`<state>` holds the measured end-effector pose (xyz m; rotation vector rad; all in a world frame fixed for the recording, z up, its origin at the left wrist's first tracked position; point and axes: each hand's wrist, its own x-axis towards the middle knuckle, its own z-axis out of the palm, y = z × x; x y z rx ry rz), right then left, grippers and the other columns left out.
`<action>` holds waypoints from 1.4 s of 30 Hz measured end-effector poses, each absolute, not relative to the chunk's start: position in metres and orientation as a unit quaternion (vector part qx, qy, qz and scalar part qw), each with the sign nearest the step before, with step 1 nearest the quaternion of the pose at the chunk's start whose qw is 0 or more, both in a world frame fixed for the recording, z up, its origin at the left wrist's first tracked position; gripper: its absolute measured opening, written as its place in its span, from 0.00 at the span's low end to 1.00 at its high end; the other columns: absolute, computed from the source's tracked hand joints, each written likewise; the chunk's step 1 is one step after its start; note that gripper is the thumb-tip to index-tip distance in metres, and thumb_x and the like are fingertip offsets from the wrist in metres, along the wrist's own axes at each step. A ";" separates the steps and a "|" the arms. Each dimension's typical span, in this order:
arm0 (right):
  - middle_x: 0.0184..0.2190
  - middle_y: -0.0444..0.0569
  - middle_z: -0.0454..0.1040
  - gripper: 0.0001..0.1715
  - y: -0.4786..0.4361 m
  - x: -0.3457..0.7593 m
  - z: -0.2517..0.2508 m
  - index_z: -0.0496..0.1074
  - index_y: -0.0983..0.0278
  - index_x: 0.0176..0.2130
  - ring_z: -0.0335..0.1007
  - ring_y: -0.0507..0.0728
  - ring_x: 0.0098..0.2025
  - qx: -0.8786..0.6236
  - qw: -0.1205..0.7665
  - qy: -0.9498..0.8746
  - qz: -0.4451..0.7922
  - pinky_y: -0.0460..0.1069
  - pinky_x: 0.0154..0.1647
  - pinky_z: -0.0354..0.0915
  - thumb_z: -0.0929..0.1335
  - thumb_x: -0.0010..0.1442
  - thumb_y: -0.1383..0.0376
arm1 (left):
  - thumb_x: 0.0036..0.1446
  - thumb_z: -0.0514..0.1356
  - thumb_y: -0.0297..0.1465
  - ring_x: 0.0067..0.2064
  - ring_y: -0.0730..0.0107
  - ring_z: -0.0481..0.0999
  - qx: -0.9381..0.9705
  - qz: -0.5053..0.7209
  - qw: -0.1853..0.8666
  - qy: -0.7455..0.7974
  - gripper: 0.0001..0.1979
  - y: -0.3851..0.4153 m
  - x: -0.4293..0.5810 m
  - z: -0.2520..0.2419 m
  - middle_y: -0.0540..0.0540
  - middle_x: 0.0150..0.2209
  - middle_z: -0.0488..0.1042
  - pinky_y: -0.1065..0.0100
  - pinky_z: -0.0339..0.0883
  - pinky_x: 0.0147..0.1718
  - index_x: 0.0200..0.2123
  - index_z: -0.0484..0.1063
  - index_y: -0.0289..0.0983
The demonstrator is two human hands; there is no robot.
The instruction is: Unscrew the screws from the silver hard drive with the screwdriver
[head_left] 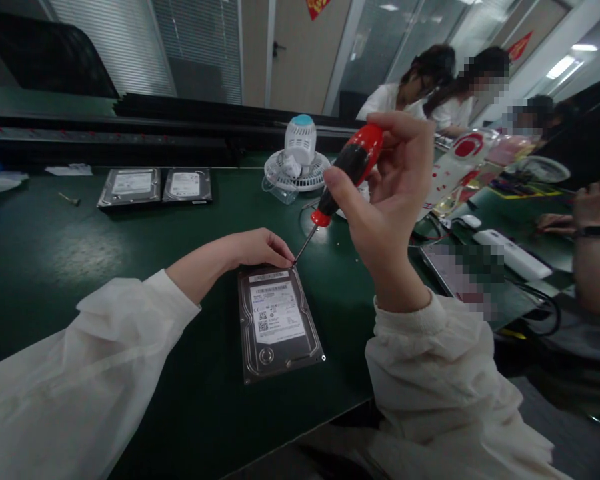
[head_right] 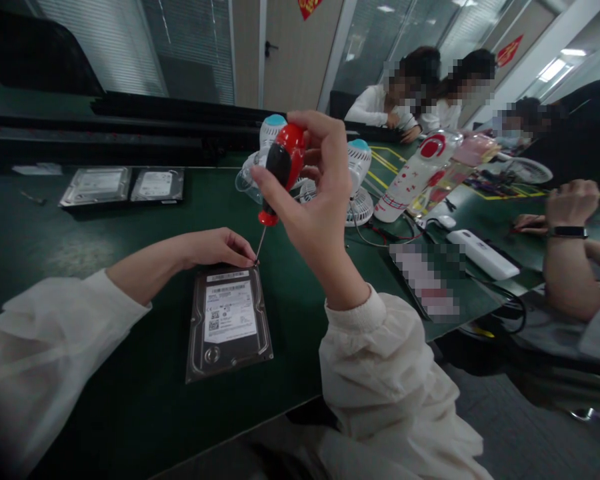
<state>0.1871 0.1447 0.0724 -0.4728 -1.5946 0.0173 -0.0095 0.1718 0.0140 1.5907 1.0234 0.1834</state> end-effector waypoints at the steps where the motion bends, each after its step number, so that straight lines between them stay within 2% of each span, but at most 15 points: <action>1: 0.47 0.45 0.73 0.24 0.144 0.187 0.073 0.72 0.47 0.54 0.73 0.55 0.40 -0.210 0.674 -0.708 0.003 0.51 0.35 0.70 0.75 0.59 0.57 | 0.46 0.71 0.36 0.39 0.63 0.79 0.681 0.079 0.582 0.437 0.07 0.172 -0.009 0.014 0.51 0.33 0.84 0.62 0.69 0.43 0.32 0.83 0.44; 7: 0.56 0.48 0.73 0.26 0.144 0.188 0.071 0.70 0.49 0.62 0.75 0.58 0.50 -0.191 0.650 -0.735 0.023 0.55 0.45 0.73 0.67 0.66 0.53 | 0.46 0.71 0.36 0.39 0.62 0.79 0.682 0.077 0.586 0.431 0.06 0.173 -0.010 0.013 0.50 0.35 0.84 0.62 0.69 0.43 0.31 0.83 0.44; 11: 0.54 0.45 0.74 0.28 0.144 0.187 0.071 0.72 0.48 0.59 0.72 0.56 0.44 -0.228 0.654 -0.720 -0.033 0.53 0.40 0.70 0.72 0.59 0.60 | 0.46 0.71 0.36 0.39 0.63 0.79 0.684 0.078 0.582 0.434 0.07 0.173 -0.009 0.013 0.50 0.34 0.84 0.63 0.69 0.43 0.31 0.83 0.43; 13: 0.56 0.44 0.74 0.29 0.146 0.189 0.070 0.71 0.46 0.60 0.73 0.56 0.43 -0.225 0.652 -0.722 -0.055 0.53 0.38 0.70 0.72 0.60 0.58 | 0.46 0.71 0.36 0.39 0.63 0.79 0.684 0.078 0.580 0.436 0.07 0.172 -0.009 0.014 0.51 0.33 0.83 0.63 0.69 0.43 0.31 0.83 0.43; 18: 0.61 0.45 0.72 0.28 0.148 0.192 0.069 0.65 0.44 0.65 0.75 0.60 0.57 -0.226 0.633 -0.740 -0.025 0.55 0.48 0.75 0.65 0.68 0.50 | 0.46 0.71 0.36 0.41 0.61 0.79 0.683 0.074 0.578 0.440 0.07 0.171 -0.009 0.016 0.50 0.35 0.84 0.62 0.69 0.43 0.32 0.83 0.44; 23: 0.59 0.44 0.74 0.28 0.150 0.194 0.068 0.69 0.45 0.62 0.76 0.58 0.52 -0.253 0.644 -0.720 -0.048 0.52 0.44 0.77 0.70 0.63 0.54 | 0.46 0.71 0.36 0.40 0.61 0.79 0.680 0.076 0.582 0.439 0.07 0.172 -0.009 0.014 0.50 0.35 0.84 0.61 0.69 0.43 0.31 0.83 0.44; 25: 0.59 0.46 0.74 0.28 0.154 0.195 0.067 0.70 0.47 0.63 0.76 0.59 0.52 -0.222 0.656 -0.721 -0.016 0.54 0.47 0.77 0.69 0.64 0.55 | 0.45 0.71 0.36 0.39 0.62 0.79 0.678 0.077 0.585 0.439 0.07 0.173 -0.009 0.014 0.51 0.34 0.83 0.62 0.69 0.42 0.31 0.83 0.44; 28: 0.54 0.50 0.77 0.27 0.159 0.195 0.065 0.66 0.51 0.63 0.77 0.60 0.51 -0.186 0.659 -0.729 0.023 0.58 0.51 0.76 0.64 0.67 0.56 | 0.45 0.72 0.36 0.38 0.63 0.79 0.674 0.075 0.590 0.439 0.08 0.172 -0.009 0.014 0.51 0.34 0.83 0.62 0.70 0.42 0.31 0.83 0.43; 30: 0.51 0.49 0.75 0.24 0.158 0.193 0.064 0.64 0.51 0.61 0.76 0.59 0.53 -0.182 0.660 -0.728 0.027 0.58 0.51 0.76 0.64 0.68 0.56 | 0.44 0.72 0.36 0.38 0.62 0.79 0.671 0.073 0.592 0.440 0.09 0.172 -0.009 0.014 0.50 0.34 0.83 0.62 0.70 0.42 0.31 0.82 0.43; 33: 0.53 0.48 0.70 0.24 0.152 0.189 0.065 0.65 0.50 0.58 0.75 0.58 0.51 -0.212 0.659 -0.721 0.003 0.54 0.45 0.74 0.70 0.64 0.54 | 0.44 0.73 0.36 0.39 0.61 0.79 0.670 0.069 0.595 0.438 0.10 0.173 -0.009 0.014 0.50 0.34 0.83 0.61 0.70 0.42 0.32 0.82 0.43; 36: 0.54 0.48 0.70 0.26 0.147 0.188 0.067 0.67 0.49 0.58 0.73 0.57 0.47 -0.238 0.652 -0.719 -0.028 0.51 0.37 0.71 0.72 0.61 0.55 | 0.44 0.73 0.37 0.40 0.61 0.80 0.668 0.069 0.600 0.435 0.10 0.173 -0.010 0.013 0.50 0.36 0.84 0.61 0.70 0.43 0.33 0.82 0.43; 42: 0.61 0.47 0.70 0.27 0.141 0.190 0.069 0.66 0.51 0.62 0.74 0.56 0.53 -0.250 0.631 -0.734 -0.003 0.53 0.49 0.75 0.66 0.65 0.63 | 0.45 0.72 0.35 0.39 0.61 0.79 0.663 0.071 0.599 0.443 0.10 0.172 -0.009 0.014 0.49 0.35 0.83 0.61 0.70 0.43 0.33 0.83 0.41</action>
